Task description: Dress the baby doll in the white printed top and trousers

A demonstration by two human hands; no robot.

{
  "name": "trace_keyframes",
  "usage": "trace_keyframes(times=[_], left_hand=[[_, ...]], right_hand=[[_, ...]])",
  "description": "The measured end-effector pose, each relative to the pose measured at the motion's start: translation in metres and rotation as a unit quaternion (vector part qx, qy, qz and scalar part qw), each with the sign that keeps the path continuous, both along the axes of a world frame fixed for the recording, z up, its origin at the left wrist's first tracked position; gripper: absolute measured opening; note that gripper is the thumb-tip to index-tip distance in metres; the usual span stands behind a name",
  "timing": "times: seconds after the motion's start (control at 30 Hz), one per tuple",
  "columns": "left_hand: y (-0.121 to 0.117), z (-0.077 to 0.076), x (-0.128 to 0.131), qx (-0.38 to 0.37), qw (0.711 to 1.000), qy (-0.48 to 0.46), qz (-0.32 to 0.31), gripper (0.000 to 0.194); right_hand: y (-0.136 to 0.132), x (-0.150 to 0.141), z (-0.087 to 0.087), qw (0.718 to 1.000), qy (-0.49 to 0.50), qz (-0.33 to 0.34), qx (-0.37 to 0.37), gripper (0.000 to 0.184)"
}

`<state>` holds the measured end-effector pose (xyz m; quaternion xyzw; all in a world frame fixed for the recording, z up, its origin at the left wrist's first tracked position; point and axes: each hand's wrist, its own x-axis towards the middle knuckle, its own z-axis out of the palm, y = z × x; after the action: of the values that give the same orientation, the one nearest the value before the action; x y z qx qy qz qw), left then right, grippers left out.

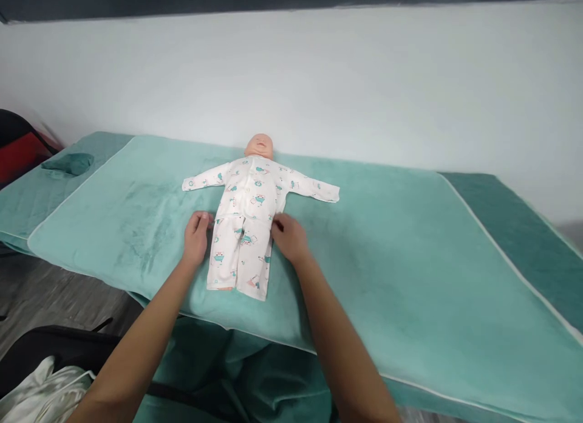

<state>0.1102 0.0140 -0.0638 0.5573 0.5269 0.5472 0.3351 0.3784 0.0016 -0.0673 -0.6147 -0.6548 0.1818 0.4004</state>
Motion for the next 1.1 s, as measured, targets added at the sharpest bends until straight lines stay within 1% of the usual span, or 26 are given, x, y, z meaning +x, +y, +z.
trace_keyframes(times=[0.03, 0.1, 0.13, 0.17, 0.27, 0.37, 0.47, 0.57, 0.7, 0.77, 0.83, 0.93, 1.03, 1.1], left_hand=[[0.008, 0.002, 0.002, -0.003, 1.0, -0.029, 0.003, 0.036], [0.024, 0.007, 0.008, -0.021, 0.998, -0.056, -0.016, 0.039], [0.031, 0.01, 0.011, -0.032, 0.997, -0.052, -0.036, 0.04], [0.036, 0.012, 0.015, -0.041, 0.997, -0.04, -0.055, 0.041], [0.045, 0.017, 0.023, -0.044, 0.995, -0.007, -0.091, 0.043], [0.05, 0.015, 0.027, -0.037, 0.994, -0.007, -0.1, 0.049], [0.057, 0.011, 0.03, -0.04, 0.994, -0.016, -0.102, 0.052], [0.063, 0.009, 0.031, -0.047, 0.993, -0.035, -0.101, 0.051], [0.06, 0.011, 0.029, -0.055, 0.994, -0.048, -0.085, 0.047], [0.056, 0.011, 0.028, -0.046, 0.995, -0.051, -0.072, 0.043], [0.053, 0.009, 0.028, -0.032, 0.996, -0.06, -0.057, 0.037], [0.047, 0.007, 0.028, -0.029, 0.997, -0.07, -0.027, 0.027], [0.035, 0.007, 0.026, -0.043, 0.997, -0.063, -0.003, 0.019], [0.018, 0.008, 0.024, -0.056, 0.997, -0.056, 0.007, 0.017]], right_hand=[[0.008, 0.002, 0.001, 0.998, 0.042, -0.042, 0.003, 0.015], [0.025, 0.004, 0.004, 0.987, 0.105, -0.123, -0.001, 0.021], [0.033, 0.003, 0.005, 0.984, 0.114, -0.14, -0.011, 0.024], [0.04, 0.002, 0.006, 0.984, 0.109, -0.138, -0.024, 0.028], [0.051, -0.006, 0.007, 0.992, 0.083, -0.087, -0.041, 0.041], [0.05, -0.007, 0.004, 0.989, 0.139, -0.041, -0.031, 0.051], [0.046, -0.003, 0.0, 0.981, 0.195, 0.009, -0.019, 0.054], [0.044, 0.0, -0.001, 0.978, 0.206, 0.021, -0.014, 0.054], [0.04, -0.002, 0.003, 0.985, 0.173, 0.013, -0.02, 0.052], [0.037, -0.004, 0.004, 0.991, 0.134, -0.016, -0.027, 0.049], [0.035, -0.005, 0.004, 0.994, 0.093, -0.049, -0.031, 0.042], [0.03, -0.005, 0.0, 0.996, 0.052, -0.075, -0.016, 0.033], [0.025, -0.004, -0.005, 0.996, 0.027, -0.089, -0.002, 0.032], [0.018, -0.003, -0.008, 0.995, 0.022, -0.096, 0.004, 0.031]])
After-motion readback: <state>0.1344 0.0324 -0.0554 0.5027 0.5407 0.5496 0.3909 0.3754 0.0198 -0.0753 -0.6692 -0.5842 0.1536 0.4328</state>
